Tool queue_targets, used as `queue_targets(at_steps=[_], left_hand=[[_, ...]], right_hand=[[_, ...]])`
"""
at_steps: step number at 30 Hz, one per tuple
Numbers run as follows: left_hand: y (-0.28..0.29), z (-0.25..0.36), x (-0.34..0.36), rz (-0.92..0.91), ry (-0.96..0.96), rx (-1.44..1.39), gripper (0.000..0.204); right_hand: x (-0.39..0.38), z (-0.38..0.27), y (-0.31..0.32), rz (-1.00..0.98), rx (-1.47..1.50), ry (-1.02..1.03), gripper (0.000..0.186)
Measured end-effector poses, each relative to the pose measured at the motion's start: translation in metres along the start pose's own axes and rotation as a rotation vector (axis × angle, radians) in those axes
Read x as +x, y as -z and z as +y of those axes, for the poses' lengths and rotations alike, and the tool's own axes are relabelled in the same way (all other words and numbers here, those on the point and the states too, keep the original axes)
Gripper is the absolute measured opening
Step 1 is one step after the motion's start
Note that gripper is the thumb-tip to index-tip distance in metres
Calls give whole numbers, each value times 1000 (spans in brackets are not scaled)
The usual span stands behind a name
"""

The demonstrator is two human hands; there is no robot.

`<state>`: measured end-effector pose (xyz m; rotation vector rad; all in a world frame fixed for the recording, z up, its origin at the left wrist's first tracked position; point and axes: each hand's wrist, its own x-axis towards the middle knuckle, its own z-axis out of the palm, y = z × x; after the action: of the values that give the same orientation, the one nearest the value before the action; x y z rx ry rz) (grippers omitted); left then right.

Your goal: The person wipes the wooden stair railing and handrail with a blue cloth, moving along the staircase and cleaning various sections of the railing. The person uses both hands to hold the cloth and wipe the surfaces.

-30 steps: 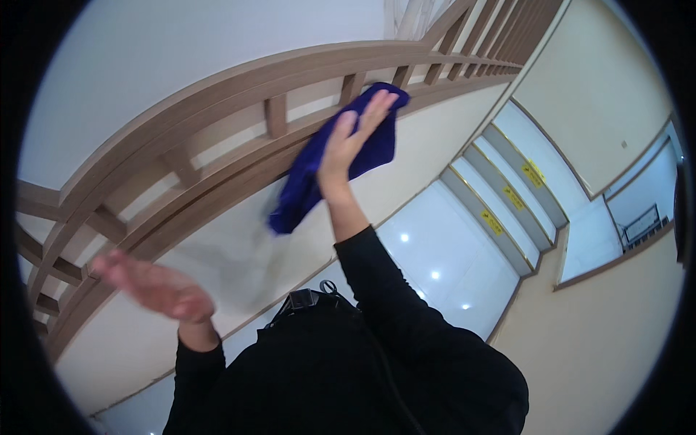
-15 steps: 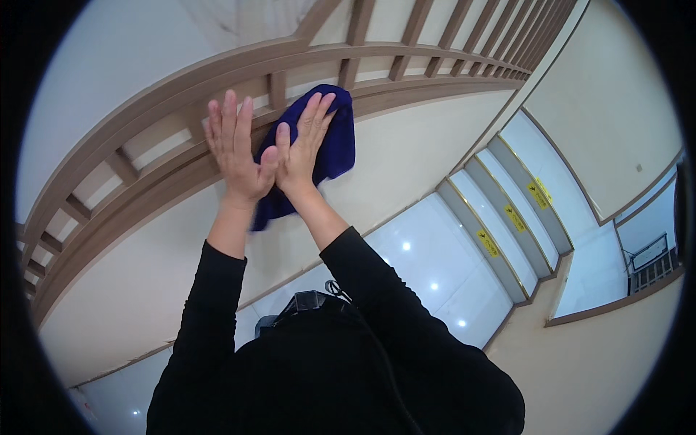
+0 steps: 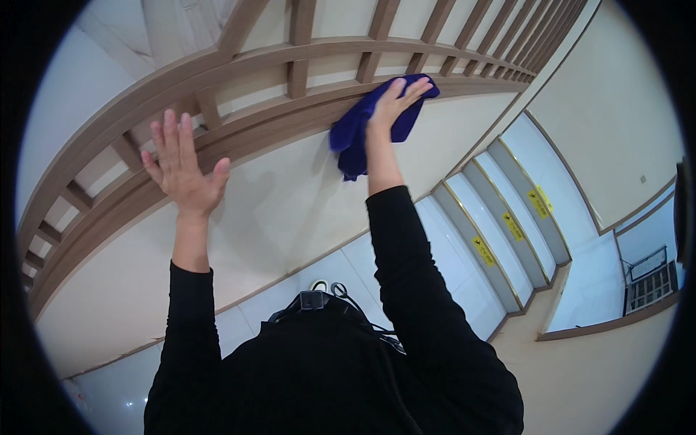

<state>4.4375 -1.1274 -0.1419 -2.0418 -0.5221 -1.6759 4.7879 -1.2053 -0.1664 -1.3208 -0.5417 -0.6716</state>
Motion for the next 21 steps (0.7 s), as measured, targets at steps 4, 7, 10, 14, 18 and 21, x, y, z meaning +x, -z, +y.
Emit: queue_targets(at_steps=[4, 7, 10, 14, 18, 21], left_hand=[[-9, 0, -1, 40, -10, 30, 77], [-9, -3, -2, 73, -11, 119, 78], [-21, -2, -1, 139, -11, 207, 78], [-20, -3, 8, 196, -96, 310, 71], [-23, -2, 9, 174, -52, 467, 73], [-18, -6, 1, 136, -7, 525, 72]], right_hand=[[43, 22, 22, -46, 52, -261, 71], [-7, -29, 14, -227, 134, -150, 67], [-51, -54, 22, -385, 24, 131, 67], [-23, -23, 24, -340, 21, 105, 70], [45, 29, 31, -161, 16, 30, 66], [111, 92, 43, -45, 45, 45, 60]])
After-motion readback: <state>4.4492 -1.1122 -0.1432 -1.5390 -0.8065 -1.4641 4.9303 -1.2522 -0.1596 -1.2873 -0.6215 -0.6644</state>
